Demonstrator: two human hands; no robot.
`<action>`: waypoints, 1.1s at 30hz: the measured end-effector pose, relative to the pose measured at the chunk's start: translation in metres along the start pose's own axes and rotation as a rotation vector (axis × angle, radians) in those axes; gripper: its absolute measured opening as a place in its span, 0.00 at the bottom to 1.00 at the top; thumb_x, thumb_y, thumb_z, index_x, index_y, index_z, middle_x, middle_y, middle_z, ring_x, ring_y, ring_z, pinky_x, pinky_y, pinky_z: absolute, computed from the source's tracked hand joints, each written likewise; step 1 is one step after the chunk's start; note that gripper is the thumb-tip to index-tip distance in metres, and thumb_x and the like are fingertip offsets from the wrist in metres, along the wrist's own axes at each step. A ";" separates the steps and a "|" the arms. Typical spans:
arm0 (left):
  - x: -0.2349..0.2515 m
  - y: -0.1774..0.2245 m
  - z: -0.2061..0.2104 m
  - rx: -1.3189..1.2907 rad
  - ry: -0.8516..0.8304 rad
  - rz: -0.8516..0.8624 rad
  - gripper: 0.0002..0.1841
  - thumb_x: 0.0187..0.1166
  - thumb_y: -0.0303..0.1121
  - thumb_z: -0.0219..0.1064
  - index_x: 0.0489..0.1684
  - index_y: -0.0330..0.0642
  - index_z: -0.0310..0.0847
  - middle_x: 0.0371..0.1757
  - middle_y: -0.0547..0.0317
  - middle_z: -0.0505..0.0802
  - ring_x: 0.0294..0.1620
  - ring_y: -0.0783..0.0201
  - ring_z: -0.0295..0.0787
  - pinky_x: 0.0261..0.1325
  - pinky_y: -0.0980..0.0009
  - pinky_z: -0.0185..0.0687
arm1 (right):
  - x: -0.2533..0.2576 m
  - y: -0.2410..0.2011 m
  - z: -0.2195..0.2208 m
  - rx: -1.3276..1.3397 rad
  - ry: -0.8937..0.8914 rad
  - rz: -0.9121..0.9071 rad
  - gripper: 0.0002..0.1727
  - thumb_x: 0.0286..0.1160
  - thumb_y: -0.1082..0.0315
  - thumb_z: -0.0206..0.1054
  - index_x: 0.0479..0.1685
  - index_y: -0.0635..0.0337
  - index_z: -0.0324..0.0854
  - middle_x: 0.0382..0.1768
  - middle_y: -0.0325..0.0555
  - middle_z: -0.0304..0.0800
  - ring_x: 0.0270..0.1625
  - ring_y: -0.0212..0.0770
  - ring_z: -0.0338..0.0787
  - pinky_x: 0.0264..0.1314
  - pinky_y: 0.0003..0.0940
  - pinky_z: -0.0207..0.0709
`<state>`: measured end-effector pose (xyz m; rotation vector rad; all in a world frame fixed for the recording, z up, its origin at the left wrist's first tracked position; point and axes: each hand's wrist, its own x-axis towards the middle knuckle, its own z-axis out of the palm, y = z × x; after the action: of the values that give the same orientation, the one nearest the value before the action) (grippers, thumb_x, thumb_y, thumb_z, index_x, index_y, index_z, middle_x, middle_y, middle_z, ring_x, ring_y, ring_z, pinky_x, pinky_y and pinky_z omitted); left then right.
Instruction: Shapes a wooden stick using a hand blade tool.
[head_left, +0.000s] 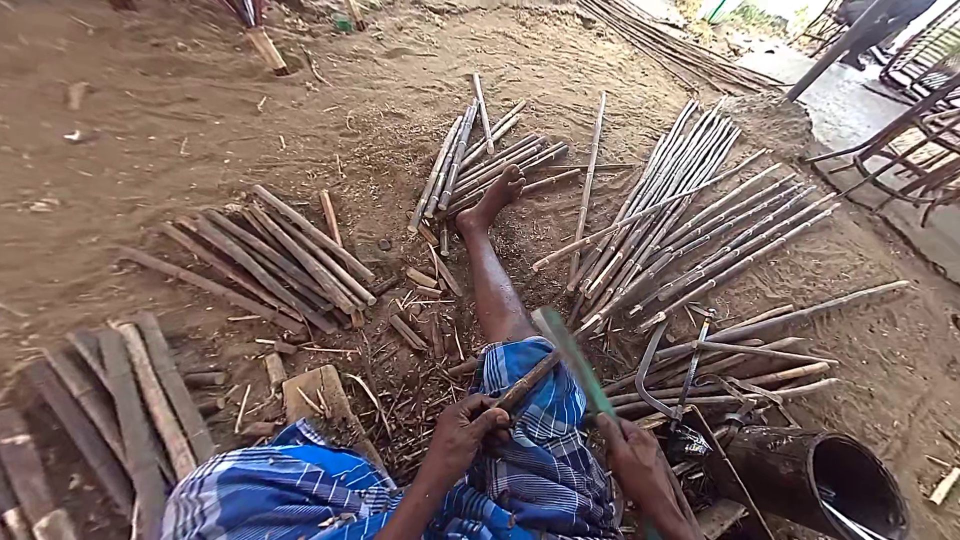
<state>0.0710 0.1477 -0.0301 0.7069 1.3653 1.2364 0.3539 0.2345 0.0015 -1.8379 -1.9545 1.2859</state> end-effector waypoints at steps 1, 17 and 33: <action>0.000 0.001 0.001 0.032 0.015 0.006 0.13 0.76 0.40 0.75 0.42 0.37 0.89 0.35 0.49 0.96 0.34 0.54 0.95 0.43 0.60 0.95 | 0.005 0.000 -0.001 0.041 0.006 0.015 0.35 0.83 0.32 0.53 0.33 0.56 0.85 0.17 0.42 0.80 0.18 0.42 0.81 0.23 0.46 0.79; 0.003 -0.001 -0.001 -0.008 -0.045 -0.021 0.20 0.89 0.44 0.60 0.41 0.34 0.87 0.33 0.48 0.96 0.30 0.55 0.96 0.39 0.62 0.95 | 0.004 0.002 0.008 -0.032 -0.014 -0.045 0.34 0.81 0.31 0.55 0.32 0.54 0.87 0.19 0.42 0.82 0.23 0.43 0.84 0.29 0.49 0.80; 0.004 -0.003 -0.001 -0.066 -0.099 -0.058 0.25 0.94 0.46 0.51 0.42 0.33 0.87 0.32 0.49 0.95 0.29 0.56 0.95 0.37 0.62 0.95 | -0.002 -0.006 0.014 -0.018 -0.126 -0.039 0.34 0.82 0.33 0.54 0.31 0.54 0.87 0.22 0.41 0.84 0.28 0.41 0.86 0.35 0.48 0.81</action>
<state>0.0704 0.1500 -0.0342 0.6691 1.2505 1.1801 0.3408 0.2273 -0.0023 -1.7573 -2.0603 1.4086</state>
